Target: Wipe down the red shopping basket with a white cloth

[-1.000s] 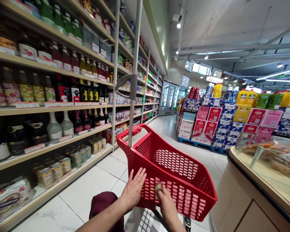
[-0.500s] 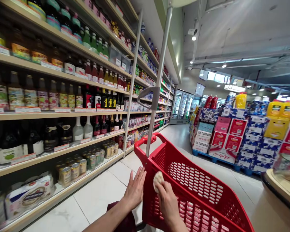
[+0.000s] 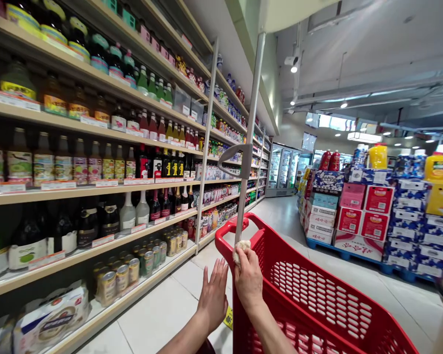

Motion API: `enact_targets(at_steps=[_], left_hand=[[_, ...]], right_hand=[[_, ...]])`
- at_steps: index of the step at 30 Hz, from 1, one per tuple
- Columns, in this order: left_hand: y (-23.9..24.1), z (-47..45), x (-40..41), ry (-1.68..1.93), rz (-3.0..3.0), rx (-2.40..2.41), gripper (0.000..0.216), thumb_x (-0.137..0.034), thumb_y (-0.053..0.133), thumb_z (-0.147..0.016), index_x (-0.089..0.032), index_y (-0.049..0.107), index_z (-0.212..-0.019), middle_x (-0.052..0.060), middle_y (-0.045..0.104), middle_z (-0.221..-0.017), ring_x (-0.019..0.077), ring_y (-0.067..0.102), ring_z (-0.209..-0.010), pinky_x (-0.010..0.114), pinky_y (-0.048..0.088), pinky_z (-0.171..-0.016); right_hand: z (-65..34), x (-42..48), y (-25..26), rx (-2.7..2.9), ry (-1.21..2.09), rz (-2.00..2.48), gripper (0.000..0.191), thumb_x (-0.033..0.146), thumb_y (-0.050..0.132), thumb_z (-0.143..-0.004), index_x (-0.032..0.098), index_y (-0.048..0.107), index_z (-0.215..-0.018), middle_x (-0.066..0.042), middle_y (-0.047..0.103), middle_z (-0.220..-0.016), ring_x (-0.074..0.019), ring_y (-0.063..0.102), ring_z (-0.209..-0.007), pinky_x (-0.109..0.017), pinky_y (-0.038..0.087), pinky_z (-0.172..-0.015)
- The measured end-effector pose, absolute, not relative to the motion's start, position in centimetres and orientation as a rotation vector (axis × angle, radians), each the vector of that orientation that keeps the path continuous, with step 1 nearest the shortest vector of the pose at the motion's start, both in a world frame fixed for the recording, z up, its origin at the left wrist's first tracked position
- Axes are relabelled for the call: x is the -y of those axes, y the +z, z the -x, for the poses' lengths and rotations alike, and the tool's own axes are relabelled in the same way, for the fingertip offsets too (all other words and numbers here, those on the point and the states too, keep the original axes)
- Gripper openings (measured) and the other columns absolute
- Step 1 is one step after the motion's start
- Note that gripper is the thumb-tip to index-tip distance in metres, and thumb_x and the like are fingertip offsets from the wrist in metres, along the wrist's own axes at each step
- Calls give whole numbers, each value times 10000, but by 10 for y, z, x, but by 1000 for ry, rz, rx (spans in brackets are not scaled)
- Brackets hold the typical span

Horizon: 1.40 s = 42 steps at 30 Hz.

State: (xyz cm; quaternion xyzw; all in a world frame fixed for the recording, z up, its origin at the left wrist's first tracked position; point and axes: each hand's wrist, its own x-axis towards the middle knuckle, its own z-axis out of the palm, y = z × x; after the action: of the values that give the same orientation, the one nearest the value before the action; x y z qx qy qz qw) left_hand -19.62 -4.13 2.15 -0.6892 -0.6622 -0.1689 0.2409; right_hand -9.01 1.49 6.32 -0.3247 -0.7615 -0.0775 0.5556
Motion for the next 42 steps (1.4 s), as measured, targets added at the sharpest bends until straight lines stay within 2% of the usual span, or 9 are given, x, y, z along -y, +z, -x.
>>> enact_targets(at_steps=[7, 10, 12, 19, 21, 25, 28, 32, 42], left_hand=[[69, 180, 33, -491, 2033, 1630, 689, -221, 353, -796, -74, 19, -1380, 123, 83, -1452, 267, 31, -1327, 530, 115, -1047], [78, 166, 24, -370, 2130, 1559, 670, -238, 357, -783, -55, 99, -1374, 133, 130, -1445, 260, 27, -1328, 531, 94, -1049], [78, 156, 18, -278, 2172, 1568, 650, -257, 367, -772, -60, 179, -1362, 135, 194, -1432, 259, 48, -1327, 533, 99, -1047], [71, 144, 17, -105, 2106, 1664, 713, -307, 443, -722, -75, 213, -1355, 130, 253, -1414, 275, 55, -1323, 558, 114, -1035], [70, 143, 20, -95, 2083, 1654, 716, -301, 447, -722, -76, 207, -1358, 125, 252, -1416, 277, 44, -1323, 556, 112, -1036], [67, 121, 21, -150, 2029, 1691, 664, -270, 425, -743, -50, 246, -1343, 142, 260, -1410, 294, 69, -1318, 532, 102, -1046], [63, 97, 20, -141, 2124, 1628, 622, -244, 394, -759, -52, 264, -1337, 131, 257, -1414, 268, 85, -1321, 490, 101, -1060], [60, 88, 16, -93, 2173, 1613, 643, -188, 382, -746, -61, 213, -1354, 113, 197, -1435, 237, 65, -1327, 470, 101, -1065], [61, 86, 17, -13, 2166, 1660, 760, -232, 453, -700, -57, 137, -1368, 118, 97, -1451, 259, -22, -1327, 488, 133, -1047]], right_hand=[[16, -47, 27, 1878, -244, 979, 361, 150, 403, -687, 231, 592, -984, -68, 578, -970, -208, 539, -906, -342, 437, -796], [-40, -64, 12, 1906, -150, 1332, 252, 226, 407, -683, 244, 647, -758, -60, 618, -704, -215, 579, -644, -351, 444, -639], [-47, -67, 15, 1927, -12, 1446, 257, 286, 408, -703, 245, 656, -758, -59, 641, -658, -215, 583, -577, -335, 431, -570], [-29, -46, -13, 1985, -256, 1116, 446, 318, 397, -719, 311, 532, -1144, -49, 608, -1103, -239, 572, -927, -365, 411, -709], [-68, -50, -39, 1980, -285, 1126, 454, 318, 428, -691, 358, 531, -1131, -43, 625, -1062, -239, 581, -880, -363, 411, -665], [-115, -47, -43, 1829, -439, 1204, 322, 320, 451, -677, 255, 638, -932, -89, 650, -856, -237, 579, -704, -357, 416, -608], [-91, -36, -15, 1944, -455, 1007, 378, 174, 376, -732, 198, 593, -1041, -94, 622, -975, -191, 566, -858, -315, 419, -739], [-92, -38, -12, 1930, -505, 1056, 361, 157, 392, -771, 214, 565, -1083, -86, 588, -1026, -188, 533, -900, -323, 399, -762], [-174, -24, -15, 1692, -151, 1289, 342, 425, 396, -803, 218, 644, -915, -62, 540, -872, -186, 510, -829, -316, 427, -732]])
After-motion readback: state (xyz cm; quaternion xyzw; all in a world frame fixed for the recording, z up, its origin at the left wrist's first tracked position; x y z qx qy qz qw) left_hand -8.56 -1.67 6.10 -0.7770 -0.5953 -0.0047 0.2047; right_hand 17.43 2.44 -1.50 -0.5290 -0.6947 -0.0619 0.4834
